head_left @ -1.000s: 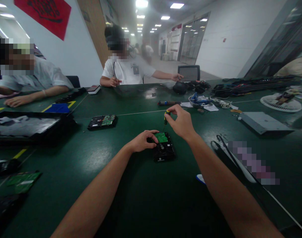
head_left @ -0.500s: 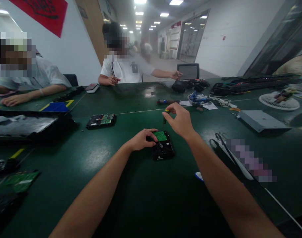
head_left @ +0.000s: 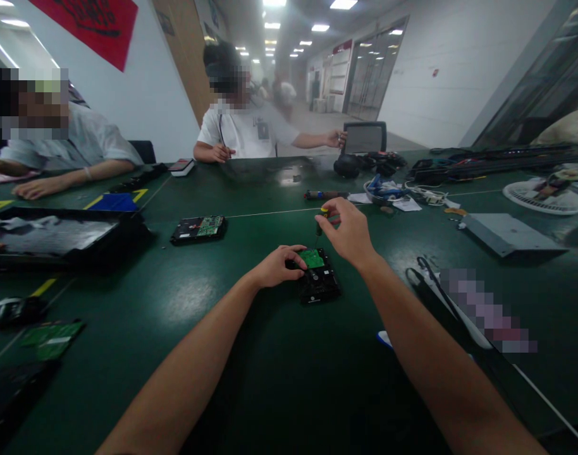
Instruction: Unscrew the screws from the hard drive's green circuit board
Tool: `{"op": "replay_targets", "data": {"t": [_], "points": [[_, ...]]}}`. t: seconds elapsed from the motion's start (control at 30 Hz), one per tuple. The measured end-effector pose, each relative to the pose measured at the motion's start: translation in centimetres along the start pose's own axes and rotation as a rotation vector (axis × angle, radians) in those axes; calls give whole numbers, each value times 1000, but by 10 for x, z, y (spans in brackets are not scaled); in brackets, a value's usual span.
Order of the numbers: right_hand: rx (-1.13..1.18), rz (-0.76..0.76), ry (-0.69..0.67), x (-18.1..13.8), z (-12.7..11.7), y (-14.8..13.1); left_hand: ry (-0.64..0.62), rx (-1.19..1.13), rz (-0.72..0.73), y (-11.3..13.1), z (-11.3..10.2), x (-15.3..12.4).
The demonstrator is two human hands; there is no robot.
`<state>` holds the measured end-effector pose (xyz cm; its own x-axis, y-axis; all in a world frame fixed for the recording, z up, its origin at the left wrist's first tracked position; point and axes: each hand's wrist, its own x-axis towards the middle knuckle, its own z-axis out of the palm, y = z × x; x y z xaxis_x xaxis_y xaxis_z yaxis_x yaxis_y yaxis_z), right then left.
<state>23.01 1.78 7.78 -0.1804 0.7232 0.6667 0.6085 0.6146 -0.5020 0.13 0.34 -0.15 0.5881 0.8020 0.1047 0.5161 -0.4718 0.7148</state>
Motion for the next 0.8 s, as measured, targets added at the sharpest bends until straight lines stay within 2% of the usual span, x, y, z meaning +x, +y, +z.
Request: {"op": "replay_targets", "data": {"t": [0.6, 0.8], "points": [[65, 60, 35, 1, 2, 8, 32, -7, 9, -2, 4, 5], [32, 8, 35, 1, 0, 9, 33, -14, 6, -1, 5, 4]]}}
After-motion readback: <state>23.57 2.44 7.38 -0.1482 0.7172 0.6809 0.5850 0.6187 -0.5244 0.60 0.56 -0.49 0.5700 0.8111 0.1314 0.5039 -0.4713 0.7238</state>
